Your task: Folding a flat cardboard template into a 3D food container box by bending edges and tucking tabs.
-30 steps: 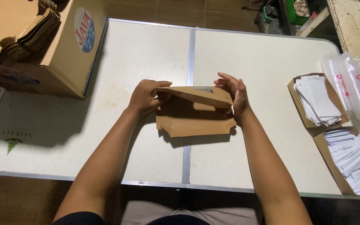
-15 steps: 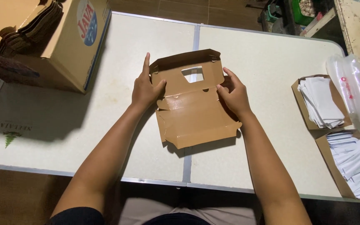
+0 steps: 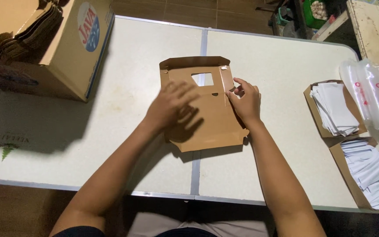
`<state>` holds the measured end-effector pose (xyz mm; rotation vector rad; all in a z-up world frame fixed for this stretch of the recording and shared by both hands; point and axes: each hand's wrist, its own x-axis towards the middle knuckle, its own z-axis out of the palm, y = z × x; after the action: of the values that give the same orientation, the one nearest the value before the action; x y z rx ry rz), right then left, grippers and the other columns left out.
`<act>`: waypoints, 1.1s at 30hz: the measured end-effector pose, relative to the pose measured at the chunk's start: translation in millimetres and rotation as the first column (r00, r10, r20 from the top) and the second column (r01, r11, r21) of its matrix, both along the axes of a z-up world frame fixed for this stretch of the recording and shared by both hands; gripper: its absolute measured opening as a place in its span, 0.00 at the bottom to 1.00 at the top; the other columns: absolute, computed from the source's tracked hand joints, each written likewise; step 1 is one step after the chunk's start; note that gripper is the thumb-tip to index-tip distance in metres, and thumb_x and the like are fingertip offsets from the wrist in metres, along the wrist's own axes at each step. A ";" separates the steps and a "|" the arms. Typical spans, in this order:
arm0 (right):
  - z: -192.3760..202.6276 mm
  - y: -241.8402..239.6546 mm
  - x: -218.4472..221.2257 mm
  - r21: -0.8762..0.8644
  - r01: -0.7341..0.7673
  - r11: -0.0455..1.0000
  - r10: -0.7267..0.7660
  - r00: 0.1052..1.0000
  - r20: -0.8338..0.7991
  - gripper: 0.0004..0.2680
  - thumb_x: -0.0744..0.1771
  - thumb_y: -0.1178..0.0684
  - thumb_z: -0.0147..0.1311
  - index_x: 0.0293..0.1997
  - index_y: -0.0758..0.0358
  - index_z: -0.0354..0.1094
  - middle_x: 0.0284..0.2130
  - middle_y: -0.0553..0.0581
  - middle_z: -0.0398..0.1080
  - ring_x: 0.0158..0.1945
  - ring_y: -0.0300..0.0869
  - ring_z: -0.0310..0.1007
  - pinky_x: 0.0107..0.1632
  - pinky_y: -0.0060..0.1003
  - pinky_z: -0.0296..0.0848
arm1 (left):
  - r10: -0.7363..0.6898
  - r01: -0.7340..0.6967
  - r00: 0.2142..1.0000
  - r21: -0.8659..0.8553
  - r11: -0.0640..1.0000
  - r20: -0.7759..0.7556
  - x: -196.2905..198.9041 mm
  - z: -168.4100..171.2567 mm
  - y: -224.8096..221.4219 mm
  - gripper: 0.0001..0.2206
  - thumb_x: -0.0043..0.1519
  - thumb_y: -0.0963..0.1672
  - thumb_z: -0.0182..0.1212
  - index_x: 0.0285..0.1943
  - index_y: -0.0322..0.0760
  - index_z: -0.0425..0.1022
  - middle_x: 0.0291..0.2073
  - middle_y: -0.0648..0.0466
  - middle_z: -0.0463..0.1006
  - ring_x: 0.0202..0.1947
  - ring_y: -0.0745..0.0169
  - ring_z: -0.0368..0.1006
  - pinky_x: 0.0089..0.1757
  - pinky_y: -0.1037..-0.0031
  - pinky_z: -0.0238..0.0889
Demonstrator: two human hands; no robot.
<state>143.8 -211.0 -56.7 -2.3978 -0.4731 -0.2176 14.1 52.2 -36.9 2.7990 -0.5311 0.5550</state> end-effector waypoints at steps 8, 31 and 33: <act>-1.3 -0.9 5.5 0.267 0.086 0.960 -0.051 0.989 -0.137 0.12 0.68 0.49 0.63 0.57 0.53 0.73 0.33 0.52 0.73 0.37 0.41 0.72 0.45 0.39 0.73 | -0.198 0.223 0.859 -0.002 0.975 -0.473 -26.7 17.2 -42.5 0.37 0.56 0.65 0.52 0.75 0.58 0.61 0.76 0.48 0.55 0.76 0.44 0.47 0.69 0.46 0.34; 18.3 20.0 -34.1 0.292 -0.322 0.900 0.351 0.935 -0.049 0.21 0.64 0.52 0.67 0.64 0.64 0.70 0.46 0.64 0.75 0.51 0.53 0.73 0.50 0.47 0.73 | -0.003 -0.001 0.961 -0.013 1.000 -0.277 0.1 -25.8 -3.4 0.20 0.69 0.51 0.44 0.71 0.55 0.67 0.71 0.56 0.65 0.73 0.48 0.55 0.64 0.51 0.47; 15.9 16.8 -32.8 0.266 -0.305 0.914 0.339 0.936 -0.093 0.18 0.64 0.54 0.63 0.63 0.58 0.72 0.47 0.57 0.77 0.50 0.45 0.71 0.49 0.39 0.69 | 0.002 -0.010 0.969 -0.029 1.000 -0.247 0.9 -28.8 -3.5 0.20 0.69 0.51 0.45 0.70 0.55 0.67 0.70 0.56 0.67 0.72 0.47 0.57 0.63 0.50 0.49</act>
<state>111.0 -194.2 -40.8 -2.0378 -0.7242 0.0357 14.9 48.7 -65.7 2.7857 -0.4568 0.2066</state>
